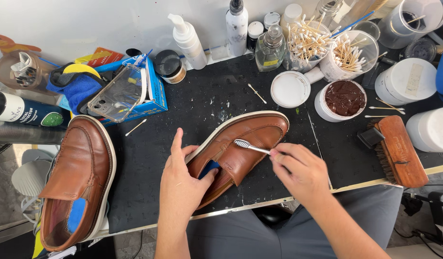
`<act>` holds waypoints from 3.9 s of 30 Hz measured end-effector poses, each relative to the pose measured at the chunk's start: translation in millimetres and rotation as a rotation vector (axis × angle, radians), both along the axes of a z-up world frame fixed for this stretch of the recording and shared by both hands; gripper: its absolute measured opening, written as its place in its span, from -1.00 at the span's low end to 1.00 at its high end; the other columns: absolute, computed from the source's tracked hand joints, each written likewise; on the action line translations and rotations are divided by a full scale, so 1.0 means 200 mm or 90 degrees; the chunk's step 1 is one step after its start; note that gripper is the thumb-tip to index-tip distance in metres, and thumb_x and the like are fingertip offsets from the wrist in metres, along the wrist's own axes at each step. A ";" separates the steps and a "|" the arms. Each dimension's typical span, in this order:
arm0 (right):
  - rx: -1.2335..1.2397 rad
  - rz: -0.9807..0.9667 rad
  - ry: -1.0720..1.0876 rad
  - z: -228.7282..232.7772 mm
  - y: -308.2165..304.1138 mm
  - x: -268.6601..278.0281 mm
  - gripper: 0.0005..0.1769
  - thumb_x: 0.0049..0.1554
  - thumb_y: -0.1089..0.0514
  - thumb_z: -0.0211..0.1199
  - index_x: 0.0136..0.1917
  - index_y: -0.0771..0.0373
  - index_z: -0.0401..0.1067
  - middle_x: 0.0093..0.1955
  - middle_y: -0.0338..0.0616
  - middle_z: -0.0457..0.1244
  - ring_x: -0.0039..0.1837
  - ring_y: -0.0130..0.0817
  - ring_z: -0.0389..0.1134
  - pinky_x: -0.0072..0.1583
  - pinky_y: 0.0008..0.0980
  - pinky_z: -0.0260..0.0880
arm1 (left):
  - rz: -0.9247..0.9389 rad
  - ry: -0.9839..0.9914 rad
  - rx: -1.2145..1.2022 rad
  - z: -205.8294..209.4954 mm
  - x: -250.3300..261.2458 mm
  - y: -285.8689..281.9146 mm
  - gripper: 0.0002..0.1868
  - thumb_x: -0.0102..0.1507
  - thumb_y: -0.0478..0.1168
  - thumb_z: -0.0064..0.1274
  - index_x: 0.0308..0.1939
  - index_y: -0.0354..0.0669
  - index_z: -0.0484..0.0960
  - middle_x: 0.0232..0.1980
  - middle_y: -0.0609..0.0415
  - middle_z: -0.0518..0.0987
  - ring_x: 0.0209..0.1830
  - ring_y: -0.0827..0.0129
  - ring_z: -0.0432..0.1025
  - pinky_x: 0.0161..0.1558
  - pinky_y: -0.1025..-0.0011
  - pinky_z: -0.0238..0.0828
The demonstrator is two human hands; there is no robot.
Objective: The person cleans a brown leather loafer using a toothbrush. They repeatedly dip the toothbrush into a container of dark brown paste and scrub the shoe's upper, sole, and edges. The person rotates the shoe to access different areas and occasionally wipes the surface with their hand.
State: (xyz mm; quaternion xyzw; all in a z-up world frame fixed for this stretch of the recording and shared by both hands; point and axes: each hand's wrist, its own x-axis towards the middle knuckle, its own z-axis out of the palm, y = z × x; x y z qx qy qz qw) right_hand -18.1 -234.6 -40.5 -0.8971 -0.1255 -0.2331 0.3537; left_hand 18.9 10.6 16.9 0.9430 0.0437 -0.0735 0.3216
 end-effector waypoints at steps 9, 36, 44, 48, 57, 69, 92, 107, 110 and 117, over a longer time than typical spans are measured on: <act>-0.050 -0.136 0.031 0.01 -0.15 -0.10 -0.90 0.02 0.36 0.41 -0.20 0.32 0.50 -0.02 -0.10 0.38 -0.05 -0.21 0.44 -0.02 -0.32 0.46 | 0.022 0.035 0.007 0.02 0.02 -0.01 0.30 -0.10 -0.19 0.46 0.60 -0.07 -0.03 0.13 0.00 0.62 0.15 0.10 0.49 0.13 0.23 0.41; 0.163 -0.224 0.171 0.08 -0.30 -0.20 -0.85 0.18 0.29 0.34 0.05 0.29 0.55 0.01 -0.13 0.42 -0.12 -0.52 0.40 -0.10 -0.54 0.39 | 0.036 0.040 -0.008 0.00 0.03 0.00 0.27 -0.08 -0.20 0.44 0.60 -0.05 -0.02 0.14 0.03 0.63 0.14 0.13 0.52 0.12 0.24 0.43; -0.141 -0.334 0.123 0.14 -0.70 -0.15 -0.88 0.32 0.17 0.39 0.11 0.22 0.59 -0.01 -0.18 0.41 -0.14 -0.31 0.41 -0.05 -0.42 0.37 | 0.045 0.069 -0.030 0.02 0.06 0.00 0.20 -0.08 -0.20 0.42 0.55 -0.06 0.03 0.12 0.06 0.66 0.06 0.14 0.60 0.06 0.29 0.50; -0.168 -0.329 0.130 0.16 -0.69 -0.11 -0.84 0.23 0.15 0.38 0.09 0.17 0.61 -0.03 -0.20 0.41 -0.10 -0.19 0.41 -0.02 -0.28 0.38 | 0.026 0.122 -0.043 -0.01 0.12 0.03 0.23 -0.10 -0.15 0.45 0.55 -0.04 0.03 0.13 0.07 0.66 0.07 0.17 0.61 0.13 0.31 0.48; -0.191 -0.342 0.166 0.16 -0.67 -0.07 -0.88 0.20 0.17 0.37 0.02 0.16 0.59 -0.03 -0.28 0.42 -0.22 -0.33 0.39 -0.12 -0.32 0.36 | 0.010 0.281 -0.025 -0.12 0.23 0.06 0.29 -0.11 -0.08 0.56 0.57 -0.01 0.05 0.18 0.00 0.64 0.21 0.18 0.53 0.28 0.25 0.36; -0.151 -0.335 0.102 0.12 -0.68 -0.12 -0.92 0.31 0.23 0.40 0.07 0.25 0.58 0.01 -0.21 0.42 -0.13 -0.36 0.42 -0.06 -0.45 0.38 | -0.004 0.250 -0.039 -0.11 0.22 0.06 0.27 -0.13 -0.10 0.50 0.55 -0.02 0.06 0.16 0.02 0.66 0.18 0.18 0.54 0.24 0.27 0.39; 0.143 -0.132 0.190 -0.02 -0.11 -0.18 -0.82 0.07 0.36 0.35 -0.01 0.39 0.54 -0.06 -0.10 0.39 -0.24 -0.52 0.38 -0.21 -0.54 0.37 | 0.047 0.091 0.003 -0.02 -0.06 -0.08 0.31 -0.09 -0.15 0.47 0.60 -0.10 -0.07 0.13 -0.04 0.56 0.19 0.09 0.41 0.18 0.16 0.34; 0.255 -0.038 0.128 -0.12 0.09 -0.30 -0.84 0.04 0.36 0.42 -0.09 0.37 0.50 -0.04 -0.12 0.39 -0.19 -0.49 0.42 -0.19 -0.54 0.45 | 0.031 0.059 -0.008 -0.06 -0.07 -0.06 0.28 -0.09 -0.16 0.46 0.57 -0.12 -0.06 0.12 -0.02 0.58 0.17 0.07 0.42 0.21 0.13 0.31; 0.256 -0.037 0.112 -0.12 0.06 -0.29 -0.87 0.03 0.37 0.40 -0.13 0.35 0.49 0.00 -0.09 0.40 -0.12 -0.49 0.45 -0.16 -0.54 0.46 | 0.034 0.064 -0.004 -0.05 -0.06 -0.06 0.30 -0.09 -0.16 0.47 0.58 -0.10 -0.06 0.13 -0.02 0.56 0.18 0.08 0.41 0.20 0.13 0.30; 0.172 -0.053 0.086 -0.09 0.08 -0.28 -0.87 0.04 0.35 0.40 -0.12 0.34 0.50 -0.01 -0.07 0.39 -0.10 -0.41 0.47 -0.09 -0.51 0.49 | 0.064 0.123 -0.015 -0.03 -0.05 -0.07 0.30 -0.06 -0.16 0.44 0.62 -0.04 -0.07 0.13 0.00 0.55 0.20 0.13 0.40 0.19 0.17 0.34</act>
